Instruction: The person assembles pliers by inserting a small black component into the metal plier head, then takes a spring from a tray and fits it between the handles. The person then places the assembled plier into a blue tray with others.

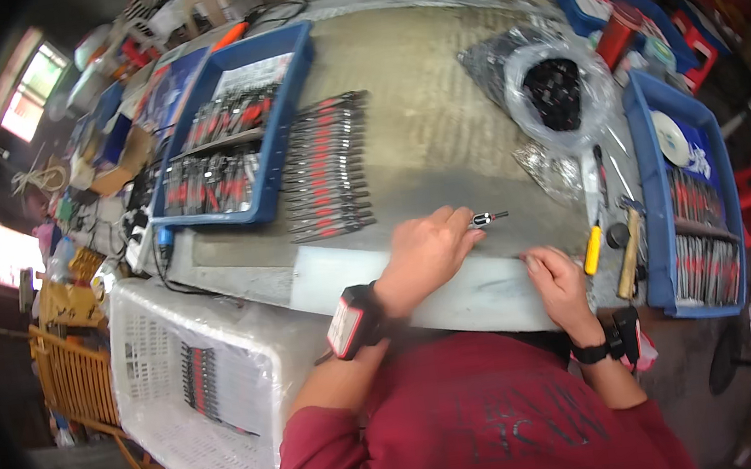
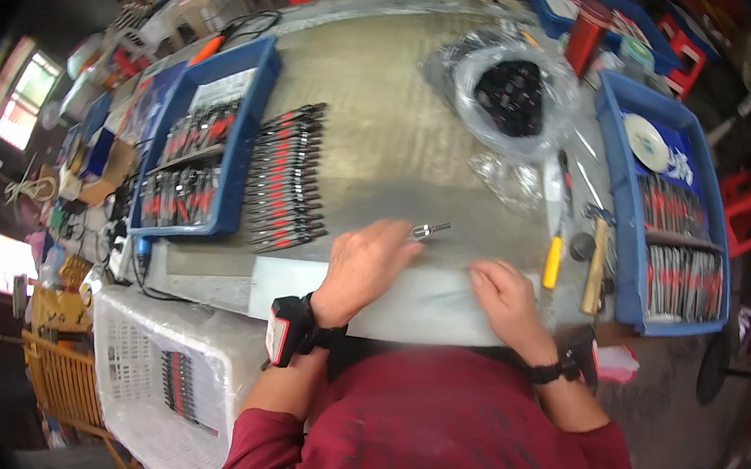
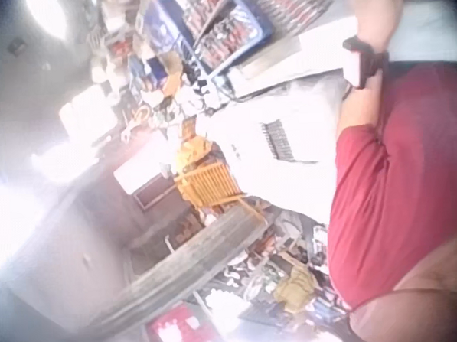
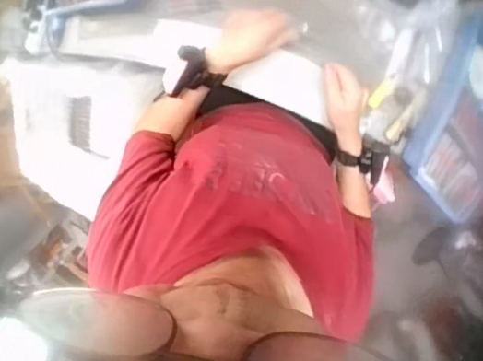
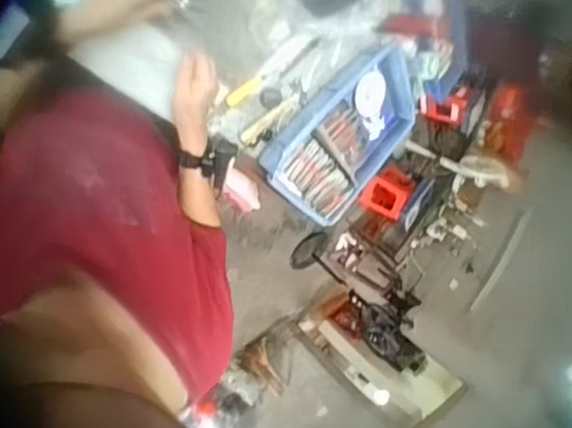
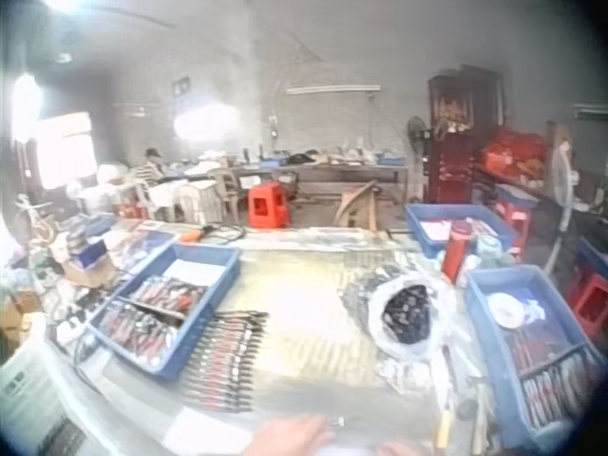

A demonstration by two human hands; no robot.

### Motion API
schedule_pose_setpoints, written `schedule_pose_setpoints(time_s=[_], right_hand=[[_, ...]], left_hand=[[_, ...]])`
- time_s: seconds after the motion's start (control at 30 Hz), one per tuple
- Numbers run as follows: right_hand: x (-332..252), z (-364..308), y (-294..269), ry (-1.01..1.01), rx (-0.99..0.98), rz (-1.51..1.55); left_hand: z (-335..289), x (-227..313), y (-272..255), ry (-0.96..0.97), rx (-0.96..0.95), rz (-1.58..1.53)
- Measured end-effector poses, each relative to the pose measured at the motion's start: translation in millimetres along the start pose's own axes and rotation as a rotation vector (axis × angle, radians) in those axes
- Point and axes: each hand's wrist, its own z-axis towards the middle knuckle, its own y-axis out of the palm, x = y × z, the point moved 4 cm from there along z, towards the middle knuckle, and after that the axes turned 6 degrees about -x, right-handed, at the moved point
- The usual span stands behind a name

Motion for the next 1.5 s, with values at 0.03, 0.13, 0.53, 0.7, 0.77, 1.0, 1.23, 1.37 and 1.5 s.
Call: schedule_pose_setpoints(time_s=[0.03,0.13,0.53,0.7,0.77,1.0,1.23,1.37,1.5], right_hand=[[-0.2,-0.7,0.1,0.019,-0.021,-0.005],[-2.2,0.7,2.9,-0.064,0.011,-0.062],[2.2,1.0,4.3,-0.119,-0.008,-0.104],[2.4,1.4,4.2,-0.092,-0.007,-0.1],[1.2,1.6,4.2,-0.109,0.004,-0.105],[1.7,1.6,3.2,-0.05,-0.016,-0.094],[2.6,2.2,3.8,-0.09,0.0,-0.098],[2.3,1.4,3.9,-0.056,-0.009,-0.09],[1.8,1.6,4.3,-0.062,-0.009,-0.09]], left_hand=[[3.2,-8.0,-4.3,-0.027,0.001,0.051],[15.5,-33.8,-16.1,-0.102,0.013,0.15],[35.4,-166.9,-61.5,-0.258,0.311,0.399],[34.2,-207.4,-60.6,-0.24,0.322,0.45],[34.4,-215.2,-58.7,-0.236,0.329,0.458],[42.5,-216.7,-52.7,-0.072,0.346,0.466],[47.1,-216.4,-46.5,-0.026,0.342,0.481],[46.5,-217.3,-44.4,-0.046,0.339,0.463],[46.4,-215.3,-46.7,-0.067,0.317,0.471]])
